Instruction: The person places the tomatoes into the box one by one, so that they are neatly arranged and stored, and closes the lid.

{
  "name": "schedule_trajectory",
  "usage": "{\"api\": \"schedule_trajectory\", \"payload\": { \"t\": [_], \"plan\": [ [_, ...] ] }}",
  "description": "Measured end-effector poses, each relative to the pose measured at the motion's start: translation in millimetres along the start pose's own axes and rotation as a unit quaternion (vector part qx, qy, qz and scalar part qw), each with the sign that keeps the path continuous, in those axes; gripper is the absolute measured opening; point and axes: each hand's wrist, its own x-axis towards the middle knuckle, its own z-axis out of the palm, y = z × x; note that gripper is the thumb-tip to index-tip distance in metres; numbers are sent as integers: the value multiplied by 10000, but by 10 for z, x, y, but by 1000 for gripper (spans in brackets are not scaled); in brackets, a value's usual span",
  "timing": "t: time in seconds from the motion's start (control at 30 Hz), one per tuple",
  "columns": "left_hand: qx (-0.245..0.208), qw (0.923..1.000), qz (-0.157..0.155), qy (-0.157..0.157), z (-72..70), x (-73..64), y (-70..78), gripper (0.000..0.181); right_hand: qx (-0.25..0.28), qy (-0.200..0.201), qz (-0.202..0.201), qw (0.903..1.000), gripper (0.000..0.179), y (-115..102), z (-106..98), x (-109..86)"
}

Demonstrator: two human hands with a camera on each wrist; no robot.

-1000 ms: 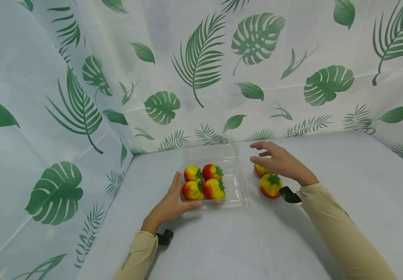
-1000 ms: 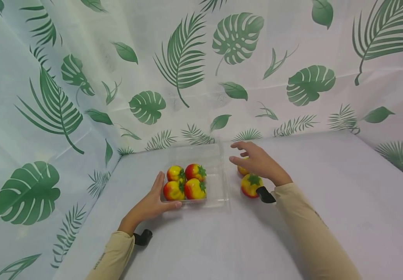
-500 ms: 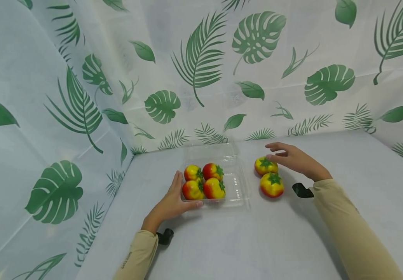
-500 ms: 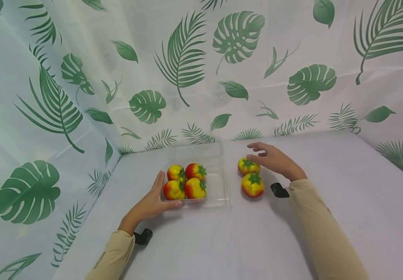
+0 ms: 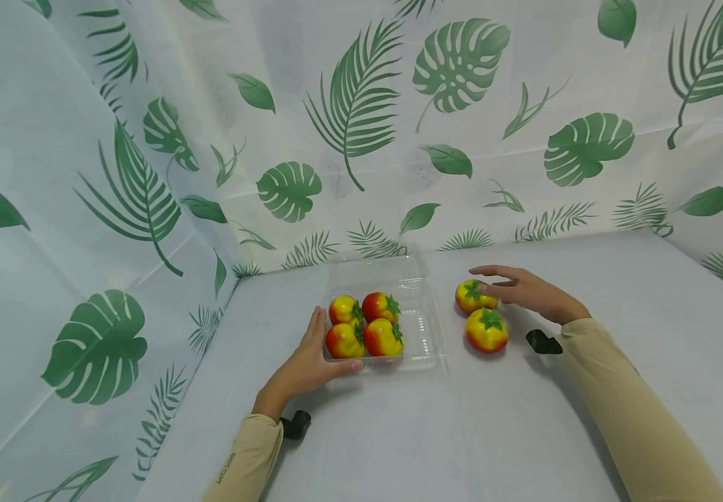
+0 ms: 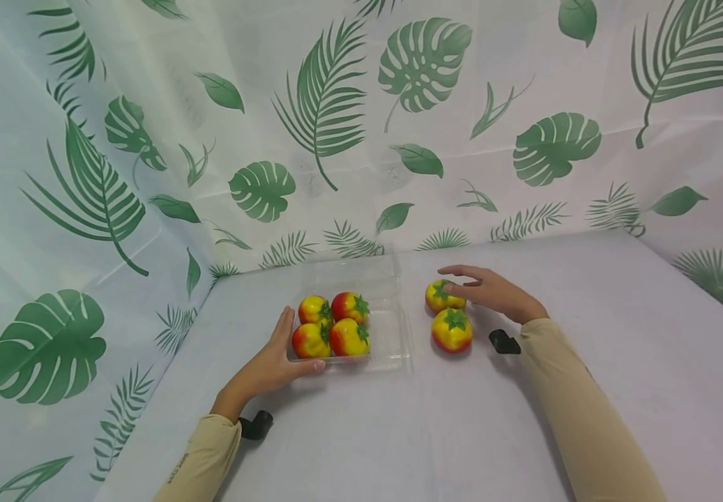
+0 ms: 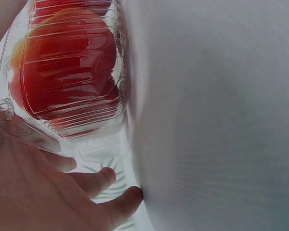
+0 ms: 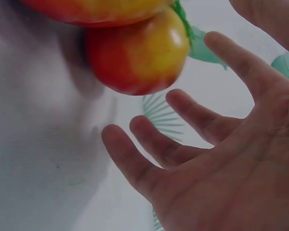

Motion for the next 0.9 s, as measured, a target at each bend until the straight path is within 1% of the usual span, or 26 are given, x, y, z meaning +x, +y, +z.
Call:
{"api": "schedule_trajectory", "payload": {
  "t": [0.17,0.5,0.57,0.73,0.9],
  "plan": [
    [21,10000,8,8,4,-1,-10,132,-56,-112,106,9999,66,58,33,57],
    [39,10000,41,-42,-10,0,-4,132,-230,-94,423,9988,71,108,102,138],
    [49,10000,28,-45,-9,2,-6,132,-223,-87,432,9988,73,111,112,153],
    [56,10000,-30,-51,-9,4,1,131,-274,68,496,9984,79,117,108,158],
    [80,9999,-77,-50,-10,11,4,131,-266,211,660,9972,83,132,106,158]
  ]
}}
